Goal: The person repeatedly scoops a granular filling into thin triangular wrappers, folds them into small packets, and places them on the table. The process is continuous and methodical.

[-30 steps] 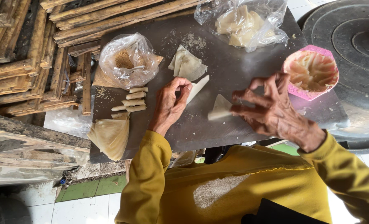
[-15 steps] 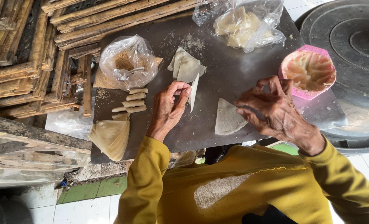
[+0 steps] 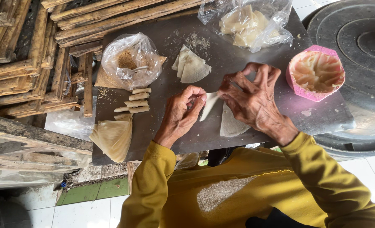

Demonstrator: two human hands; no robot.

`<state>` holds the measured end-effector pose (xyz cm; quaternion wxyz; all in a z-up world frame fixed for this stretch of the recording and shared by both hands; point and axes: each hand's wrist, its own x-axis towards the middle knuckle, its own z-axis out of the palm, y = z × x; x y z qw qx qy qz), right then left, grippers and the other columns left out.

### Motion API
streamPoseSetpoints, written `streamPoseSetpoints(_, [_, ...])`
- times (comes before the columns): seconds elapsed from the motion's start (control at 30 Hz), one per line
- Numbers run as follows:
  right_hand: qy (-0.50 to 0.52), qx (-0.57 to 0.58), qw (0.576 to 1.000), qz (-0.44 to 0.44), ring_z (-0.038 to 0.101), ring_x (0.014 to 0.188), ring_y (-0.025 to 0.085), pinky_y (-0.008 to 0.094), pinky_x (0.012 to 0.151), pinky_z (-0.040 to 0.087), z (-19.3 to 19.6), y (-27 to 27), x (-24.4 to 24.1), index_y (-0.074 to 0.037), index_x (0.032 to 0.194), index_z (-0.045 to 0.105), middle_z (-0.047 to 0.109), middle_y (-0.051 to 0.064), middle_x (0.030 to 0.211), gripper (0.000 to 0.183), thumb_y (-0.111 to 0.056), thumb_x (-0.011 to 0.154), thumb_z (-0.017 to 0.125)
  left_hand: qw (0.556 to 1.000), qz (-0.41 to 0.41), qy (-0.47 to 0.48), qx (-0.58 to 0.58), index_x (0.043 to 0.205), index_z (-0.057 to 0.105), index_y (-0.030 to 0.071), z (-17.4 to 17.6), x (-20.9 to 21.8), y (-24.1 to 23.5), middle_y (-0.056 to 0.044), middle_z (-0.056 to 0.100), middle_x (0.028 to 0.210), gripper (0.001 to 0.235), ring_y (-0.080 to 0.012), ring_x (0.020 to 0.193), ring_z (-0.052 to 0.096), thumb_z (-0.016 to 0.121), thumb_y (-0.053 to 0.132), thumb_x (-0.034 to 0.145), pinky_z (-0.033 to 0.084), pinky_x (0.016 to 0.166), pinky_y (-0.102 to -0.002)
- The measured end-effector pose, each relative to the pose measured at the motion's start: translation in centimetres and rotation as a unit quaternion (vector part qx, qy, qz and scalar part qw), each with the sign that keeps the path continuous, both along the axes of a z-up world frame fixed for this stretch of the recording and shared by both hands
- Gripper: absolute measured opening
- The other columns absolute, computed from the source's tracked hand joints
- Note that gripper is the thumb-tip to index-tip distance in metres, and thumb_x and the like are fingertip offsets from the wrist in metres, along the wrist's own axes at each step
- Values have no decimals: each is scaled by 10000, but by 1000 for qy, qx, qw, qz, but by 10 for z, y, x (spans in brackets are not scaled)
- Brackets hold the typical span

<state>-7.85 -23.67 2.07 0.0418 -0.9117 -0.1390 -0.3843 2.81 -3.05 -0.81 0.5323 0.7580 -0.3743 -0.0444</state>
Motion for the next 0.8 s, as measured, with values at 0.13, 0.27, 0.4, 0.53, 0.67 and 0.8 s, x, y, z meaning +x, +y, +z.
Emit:
streamPoseSetpoints(0.13, [12, 16, 1000, 12, 463, 1184, 309, 545, 969, 290, 0, 2, -8, -235, 1025, 800, 658, -76, 1233, 232, -225, 802, 864, 992, -74, 25, -98, 1112, 649, 48, -14, 19, 4, -72, 746, 969, 180, -125, 874, 732, 581, 214, 1093, 640, 764, -285])
streamPoseSetpoints(0.27, [36, 8, 999, 11, 457, 1205, 300, 541, 1008, 291, -3, 2, -8, -227, 1067, 804, 661, -89, 1248, 273, -223, 799, 855, 999, 42, 13, 20, 1081, 656, 58, -22, 56, -1, -69, 753, 914, 166, -141, 746, 720, 586, 200, 1032, 596, 602, -301])
streamPoseSetpoints(0.4, [53, 11, 998, 13, 437, 1196, 308, 541, 990, 274, -5, -3, -8, -238, 1114, 807, 666, -71, 1260, 318, -230, 799, 852, 987, 76, -117, 85, 1047, 624, 36, -24, 90, -10, -79, 706, 853, 109, -151, 693, 678, 577, 134, 1035, 558, 566, -313])
streamPoseSetpoints(0.53, [77, 20, 997, -2, 433, 1196, 292, 549, 1001, 256, -13, -12, -18, -242, 1124, 811, 667, -75, 1232, 344, -213, 783, 846, 965, 104, -138, 196, 958, 662, 73, -28, 104, -15, -47, 705, 838, 121, -180, 678, 663, 566, -1, 958, 554, 600, -363])
streamPoseSetpoints(0.67, [83, 55, 995, -23, 446, 1198, 237, 538, 1045, 245, -20, -23, -37, -262, 1096, 796, 691, -85, 1228, 287, -214, 816, 834, 913, 133, -325, 207, 1034, 635, 44, -31, 100, -18, -105, 699, 976, 223, -253, 876, 656, 656, -51, 834, 555, 806, -408])
streamPoseSetpoints(0.8, [67, 69, 994, -42, 454, 1133, 212, 499, 1038, 244, -19, -23, -63, -264, 1082, 791, 731, -92, 1174, 236, -229, 855, 845, 878, 191, -424, 113, 1341, 575, 26, -31, 86, -13, -159, 649, 1206, 576, -329, 1063, 646, 660, -69, 779, 551, 930, -419])
